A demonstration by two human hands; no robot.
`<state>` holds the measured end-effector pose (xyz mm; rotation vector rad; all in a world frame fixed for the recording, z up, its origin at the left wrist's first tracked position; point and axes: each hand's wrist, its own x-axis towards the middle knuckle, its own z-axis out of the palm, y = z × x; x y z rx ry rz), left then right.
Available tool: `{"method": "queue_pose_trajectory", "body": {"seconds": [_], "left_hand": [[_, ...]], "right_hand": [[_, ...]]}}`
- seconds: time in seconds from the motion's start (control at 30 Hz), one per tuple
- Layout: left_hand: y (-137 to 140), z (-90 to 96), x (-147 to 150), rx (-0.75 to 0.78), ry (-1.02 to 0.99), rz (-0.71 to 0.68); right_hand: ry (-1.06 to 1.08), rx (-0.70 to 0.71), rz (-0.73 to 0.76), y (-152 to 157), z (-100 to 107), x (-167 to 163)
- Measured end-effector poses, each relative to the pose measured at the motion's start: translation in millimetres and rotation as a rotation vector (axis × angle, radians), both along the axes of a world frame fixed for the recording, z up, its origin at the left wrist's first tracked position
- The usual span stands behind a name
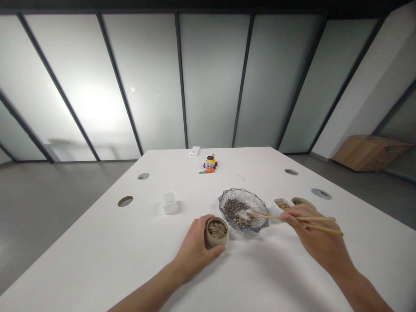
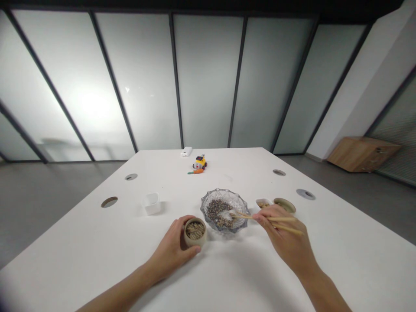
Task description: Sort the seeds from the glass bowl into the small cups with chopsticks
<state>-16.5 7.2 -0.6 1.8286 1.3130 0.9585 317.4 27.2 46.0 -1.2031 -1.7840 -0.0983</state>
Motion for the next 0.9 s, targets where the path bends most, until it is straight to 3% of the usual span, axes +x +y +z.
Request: {"method": "queue_pose_trajectory", "body": {"seconds": [0.2,0.47,0.9], "left_hand": [[-0.3,0.9,0.7,0.016,-0.009,0.001],[-1.3,3.5,1.1,0.009,-0.008,0.0],[-0.2,1.5,0.3,0.014,-0.013,-0.004]], "right_hand": [[0.053,-0.074,0.055,0.0,-0.6,-2.5],[0.042,-0.057,0.157,-4.8,5.8,-9.1],[0.026,0.039,0.076,-2.5,0.5,-7.8]]}}
